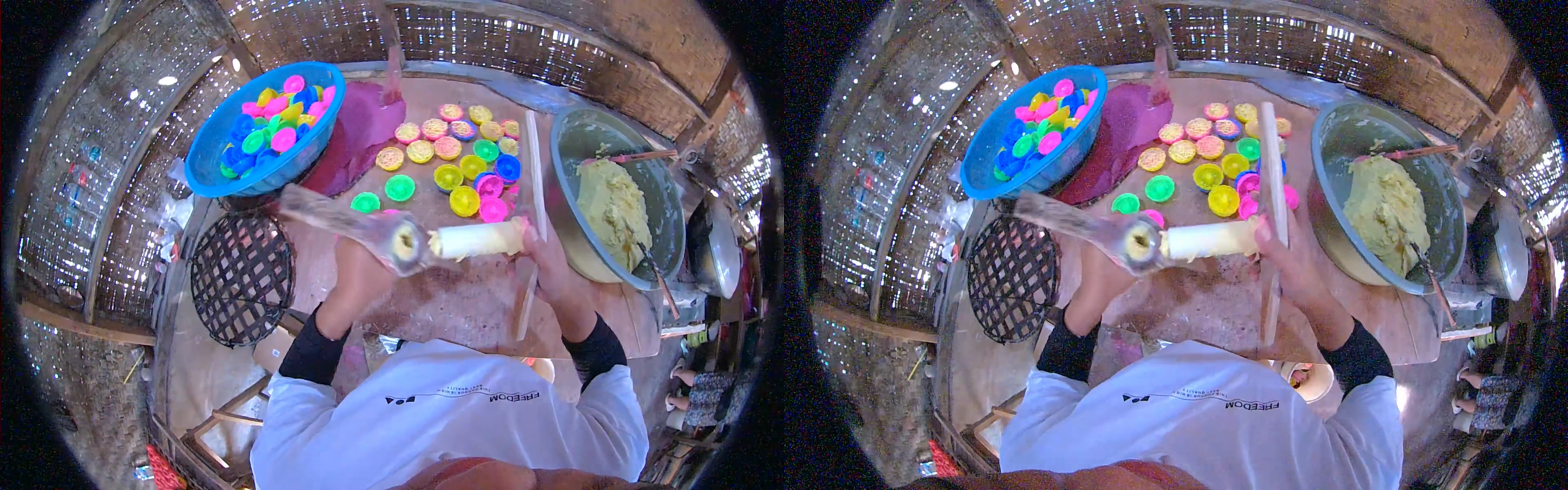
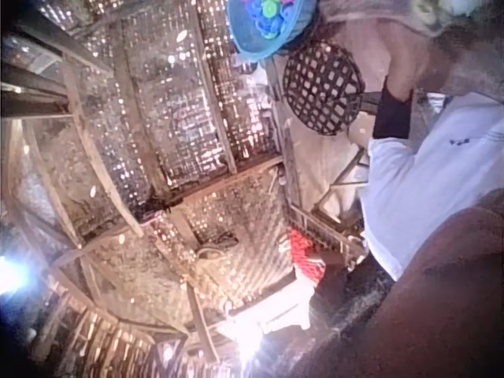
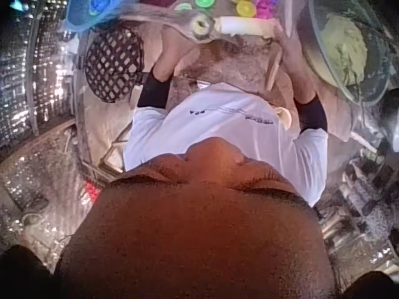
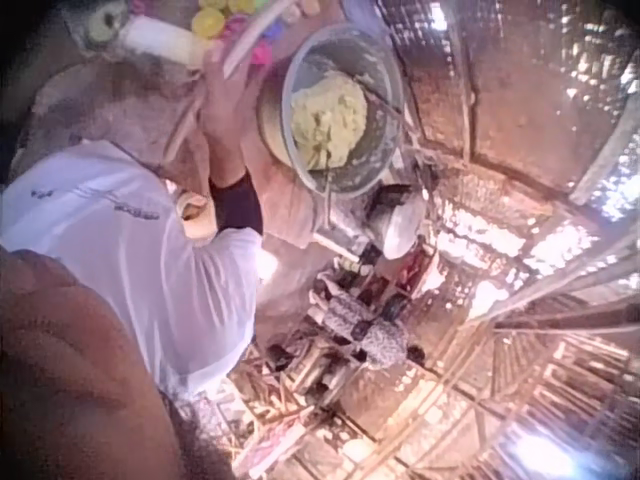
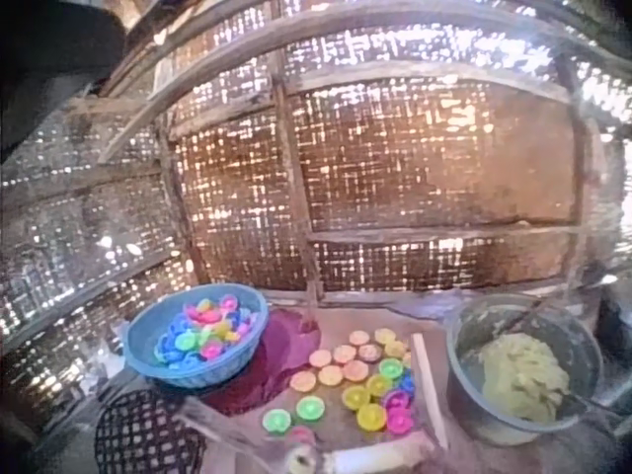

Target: The person scoops a yellow dough mixture from a large metal bowl using a spoon and fills a wooden mold. They press the dough into the mold, then invert it onto a table to release the formed cake. The person repeats this process, filling and releasing the dough into various colorful plastic molds arranged on the table.

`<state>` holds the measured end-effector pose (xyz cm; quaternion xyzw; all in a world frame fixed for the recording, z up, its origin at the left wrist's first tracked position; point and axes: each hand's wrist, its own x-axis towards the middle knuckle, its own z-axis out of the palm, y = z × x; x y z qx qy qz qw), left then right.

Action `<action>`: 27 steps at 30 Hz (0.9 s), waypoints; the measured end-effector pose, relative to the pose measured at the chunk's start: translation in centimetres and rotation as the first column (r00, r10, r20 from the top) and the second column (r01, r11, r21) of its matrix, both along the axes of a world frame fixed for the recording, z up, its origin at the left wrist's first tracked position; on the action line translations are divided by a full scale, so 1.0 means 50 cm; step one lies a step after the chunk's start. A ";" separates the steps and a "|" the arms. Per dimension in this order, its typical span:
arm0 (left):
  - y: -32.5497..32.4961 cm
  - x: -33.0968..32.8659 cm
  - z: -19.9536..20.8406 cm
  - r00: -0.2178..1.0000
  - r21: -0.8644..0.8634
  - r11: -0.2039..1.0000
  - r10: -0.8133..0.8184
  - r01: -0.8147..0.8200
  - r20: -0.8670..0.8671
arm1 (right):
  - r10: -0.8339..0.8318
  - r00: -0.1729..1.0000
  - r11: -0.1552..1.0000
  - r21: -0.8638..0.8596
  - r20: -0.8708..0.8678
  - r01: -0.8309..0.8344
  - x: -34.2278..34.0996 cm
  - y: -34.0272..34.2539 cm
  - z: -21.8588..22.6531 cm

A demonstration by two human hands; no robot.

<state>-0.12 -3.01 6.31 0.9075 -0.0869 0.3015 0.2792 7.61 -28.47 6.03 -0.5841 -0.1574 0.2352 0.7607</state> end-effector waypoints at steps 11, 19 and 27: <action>-0.031 -0.057 0.033 0.975 0.217 0.974 -0.015 0.065 -0.224 | 0.293 0.666 0.924 -0.383 0.686 -0.013 -0.035 0.028 0.074; -0.080 -0.125 -0.086 0.890 -0.170 0.985 -0.094 0.019 -0.446 | 0.460 0.749 0.847 -0.489 0.477 -0.209 -0.132 0.081 0.038; 0.132 -0.198 -0.171 0.928 -0.618 0.692 0.283 -0.372 -0.242 | 0.388 0.740 0.857 -0.510 0.550 -0.070 0.018 0.219 -0.158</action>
